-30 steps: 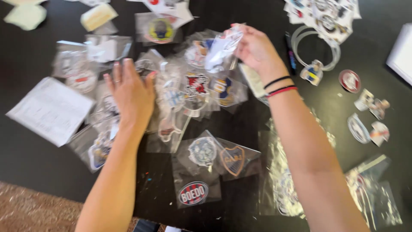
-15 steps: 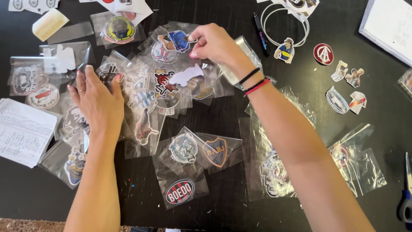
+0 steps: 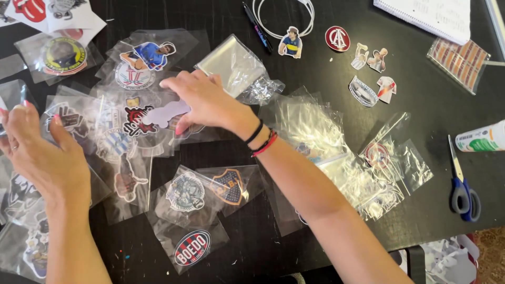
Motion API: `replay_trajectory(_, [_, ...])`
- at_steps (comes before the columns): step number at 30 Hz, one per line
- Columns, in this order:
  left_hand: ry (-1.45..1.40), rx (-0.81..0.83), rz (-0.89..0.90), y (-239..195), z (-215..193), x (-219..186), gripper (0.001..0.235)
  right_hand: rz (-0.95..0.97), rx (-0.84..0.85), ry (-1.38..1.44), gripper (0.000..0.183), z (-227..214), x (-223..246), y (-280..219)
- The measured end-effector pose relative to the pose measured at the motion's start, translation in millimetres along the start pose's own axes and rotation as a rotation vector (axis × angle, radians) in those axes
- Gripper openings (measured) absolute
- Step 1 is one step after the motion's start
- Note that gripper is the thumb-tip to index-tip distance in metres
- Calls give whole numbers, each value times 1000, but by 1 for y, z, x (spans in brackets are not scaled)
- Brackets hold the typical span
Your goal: The person sorts and places individual stickers into small plastic bags by hand, then gathers the bagged stickers into a larger plastic bag.
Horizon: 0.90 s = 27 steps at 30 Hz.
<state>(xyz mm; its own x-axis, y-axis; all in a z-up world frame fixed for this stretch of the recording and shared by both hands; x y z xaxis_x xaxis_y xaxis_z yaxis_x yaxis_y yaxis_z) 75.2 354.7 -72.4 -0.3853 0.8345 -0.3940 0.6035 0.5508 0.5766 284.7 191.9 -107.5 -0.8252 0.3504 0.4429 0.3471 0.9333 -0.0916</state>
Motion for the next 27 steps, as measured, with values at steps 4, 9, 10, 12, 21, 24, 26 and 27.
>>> replay_trajectory(4, [-123, -78, 213, 1, -7, -34, 16, 12, -96, 25, 59, -6, 9, -6])
replay_trajectory(9, [-292, 42, 212, 0, 1, -57, 7, -136, -297, 389, 36, -37, 8, -7])
replay_trajectory(10, [-381, 176, 90, 2, 9, -66, 30, -170, -354, 383, 34, -50, 12, -11])
replay_trajectory(12, [-455, 296, -46, -1, 21, -73, 56, -223, -401, 386, 40, -67, 30, -20])
replay_trajectory(21, [-749, 122, -101, -8, 26, -67, 8, -272, -284, 697, 24, -61, 69, -32])
replay_trajectory(24, [-524, -35, 153, -8, 15, -68, 12, -295, -276, 675, 12, -58, 57, -28])
replay_trajectory(26, [-581, -157, 145, 0, -13, -73, 16, -395, -277, 674, 14, -63, 57, -29])
replay_trajectory(27, [-577, -163, 142, -1, -12, -73, 16, -401, -272, 673, 14, -60, 58, -30])
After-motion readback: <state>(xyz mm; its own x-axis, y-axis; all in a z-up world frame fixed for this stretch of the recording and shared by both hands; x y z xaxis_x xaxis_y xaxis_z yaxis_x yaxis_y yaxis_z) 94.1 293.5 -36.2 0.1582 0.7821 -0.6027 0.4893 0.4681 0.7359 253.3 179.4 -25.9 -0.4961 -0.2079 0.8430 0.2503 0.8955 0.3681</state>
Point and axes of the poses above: each hand's wrist, its own y-axis towards the middle knuckle, its own z-axis out of the palm, x = y × z, the point moved 10 cm from there along y, towards the middle knuckle, and after that the axes turned 2 degrees about -z, right-handed, at the moved point
